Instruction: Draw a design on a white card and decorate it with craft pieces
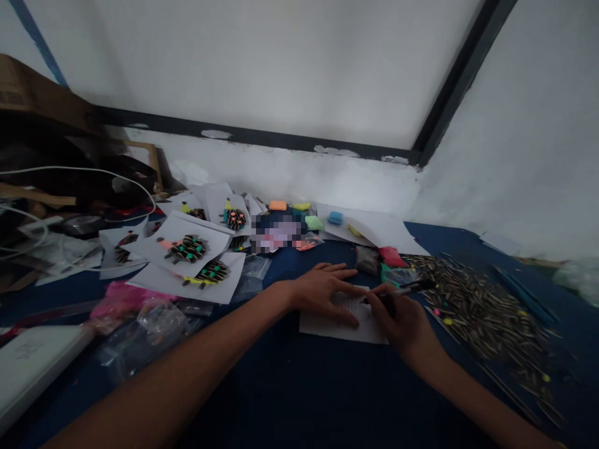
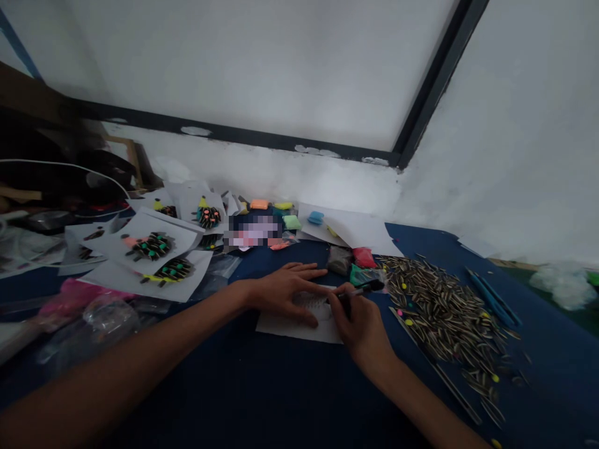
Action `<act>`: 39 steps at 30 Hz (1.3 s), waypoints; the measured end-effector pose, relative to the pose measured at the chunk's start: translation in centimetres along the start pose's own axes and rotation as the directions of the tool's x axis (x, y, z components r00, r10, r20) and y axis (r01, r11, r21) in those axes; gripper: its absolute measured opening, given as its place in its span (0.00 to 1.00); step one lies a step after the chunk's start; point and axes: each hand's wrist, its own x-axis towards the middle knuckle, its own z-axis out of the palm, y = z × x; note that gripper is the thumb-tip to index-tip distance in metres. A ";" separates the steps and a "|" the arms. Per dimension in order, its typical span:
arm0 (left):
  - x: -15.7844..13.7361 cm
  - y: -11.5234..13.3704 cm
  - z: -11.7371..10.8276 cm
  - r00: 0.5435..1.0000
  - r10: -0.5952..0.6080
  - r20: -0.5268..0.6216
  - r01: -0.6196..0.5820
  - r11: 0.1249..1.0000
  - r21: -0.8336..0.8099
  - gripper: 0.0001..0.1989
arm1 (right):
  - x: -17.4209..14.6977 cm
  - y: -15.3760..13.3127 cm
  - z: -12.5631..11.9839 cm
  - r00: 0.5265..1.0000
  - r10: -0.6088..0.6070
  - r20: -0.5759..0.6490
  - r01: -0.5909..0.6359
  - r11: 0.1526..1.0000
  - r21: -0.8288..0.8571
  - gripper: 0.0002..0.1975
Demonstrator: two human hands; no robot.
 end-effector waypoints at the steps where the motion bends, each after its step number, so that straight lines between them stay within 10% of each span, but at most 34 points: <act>1: 0.0 0.0 0.0 1.000 -0.004 0.000 0.004 1.000 0.001 0.35 | 0.0 -0.1 -0.1 1.000 -0.003 -0.003 0.003 1.000 -0.002 0.17; 39: 0.0 0.0 0.1 1.000 -0.008 -0.018 0.008 1.000 0.001 0.36 | -0.1 -0.3 -0.2 1.000 -0.006 -0.005 0.006 0.999 -0.033 0.18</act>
